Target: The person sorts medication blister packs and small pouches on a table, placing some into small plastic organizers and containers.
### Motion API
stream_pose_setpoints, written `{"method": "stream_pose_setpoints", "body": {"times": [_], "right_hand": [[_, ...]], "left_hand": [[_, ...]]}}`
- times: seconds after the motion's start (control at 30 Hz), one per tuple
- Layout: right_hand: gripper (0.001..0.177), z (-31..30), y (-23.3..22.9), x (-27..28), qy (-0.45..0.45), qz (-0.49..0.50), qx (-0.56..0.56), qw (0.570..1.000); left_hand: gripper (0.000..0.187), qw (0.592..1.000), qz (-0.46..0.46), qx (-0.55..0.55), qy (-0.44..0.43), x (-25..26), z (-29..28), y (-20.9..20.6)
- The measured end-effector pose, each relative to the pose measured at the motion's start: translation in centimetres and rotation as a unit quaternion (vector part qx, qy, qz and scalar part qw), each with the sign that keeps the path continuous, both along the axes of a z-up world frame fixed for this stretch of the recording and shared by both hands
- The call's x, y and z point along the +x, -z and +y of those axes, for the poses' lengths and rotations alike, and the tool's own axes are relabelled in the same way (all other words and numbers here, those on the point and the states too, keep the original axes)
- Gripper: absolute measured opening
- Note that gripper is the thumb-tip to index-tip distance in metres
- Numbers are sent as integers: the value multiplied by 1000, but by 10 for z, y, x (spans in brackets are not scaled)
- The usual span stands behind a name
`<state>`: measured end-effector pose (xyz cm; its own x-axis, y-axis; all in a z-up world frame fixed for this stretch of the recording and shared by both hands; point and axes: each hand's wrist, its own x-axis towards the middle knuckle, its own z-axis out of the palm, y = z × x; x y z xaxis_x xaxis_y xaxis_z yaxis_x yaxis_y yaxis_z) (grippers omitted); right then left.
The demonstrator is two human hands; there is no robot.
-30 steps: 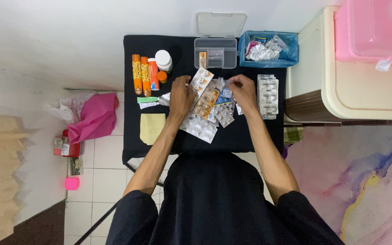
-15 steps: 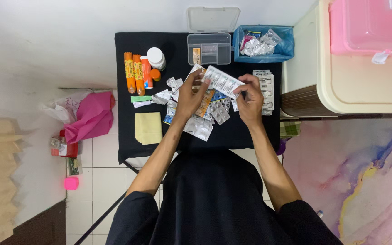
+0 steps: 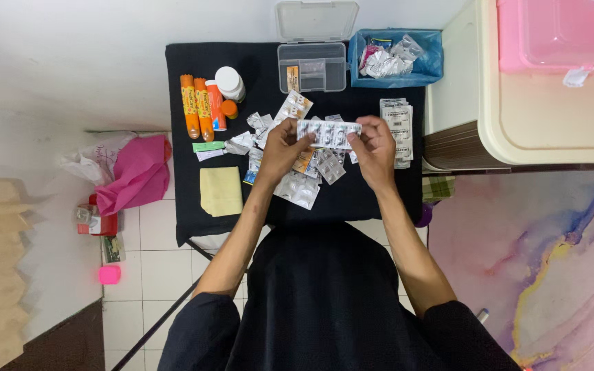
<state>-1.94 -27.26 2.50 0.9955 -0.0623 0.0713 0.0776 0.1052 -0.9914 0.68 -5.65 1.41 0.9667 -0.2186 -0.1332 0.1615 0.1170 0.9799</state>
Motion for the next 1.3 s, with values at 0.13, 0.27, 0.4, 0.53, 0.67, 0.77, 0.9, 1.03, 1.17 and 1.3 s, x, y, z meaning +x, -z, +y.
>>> {"method": "stream_pose_setpoints", "body": {"times": [0.13,0.27,0.4,0.53,0.67,0.77,0.9,1.03,1.17,1.3], "right_hand": [[41,1,-6,12,-35,3,-17,999],[39,9,-12,21,-88,25,-74,993],[43,25,-15,21,-60,-27,-70,995],[41,34,-10,0,-22,-70,-232,970],[37,53,2,-37,-130,-176,-377,900],[56,76,8,-62,-224,-179,-431,856],[52,85,15,-69,-239,-134,-479,834],[32,75,19,-59,-216,-151,-473,841],[18,63,14,-45,-203,-122,-437,868],[15,54,5,-32,-151,-158,-443,870]], "left_hand": [[23,999,-26,32,18,-4,7,-7],[12,988,-41,136,56,-1,16,-6],[9,988,-121,92,-1,1,27,12],[15,988,-120,51,-86,9,38,28],[10,977,-75,143,-137,15,44,40],[12,966,-107,201,-126,14,49,39],[18,950,-150,246,-119,9,55,22],[17,944,-179,256,-104,-2,66,6],[18,957,-126,238,-105,-12,77,-2],[19,965,-82,213,-127,-18,84,-5]]}}
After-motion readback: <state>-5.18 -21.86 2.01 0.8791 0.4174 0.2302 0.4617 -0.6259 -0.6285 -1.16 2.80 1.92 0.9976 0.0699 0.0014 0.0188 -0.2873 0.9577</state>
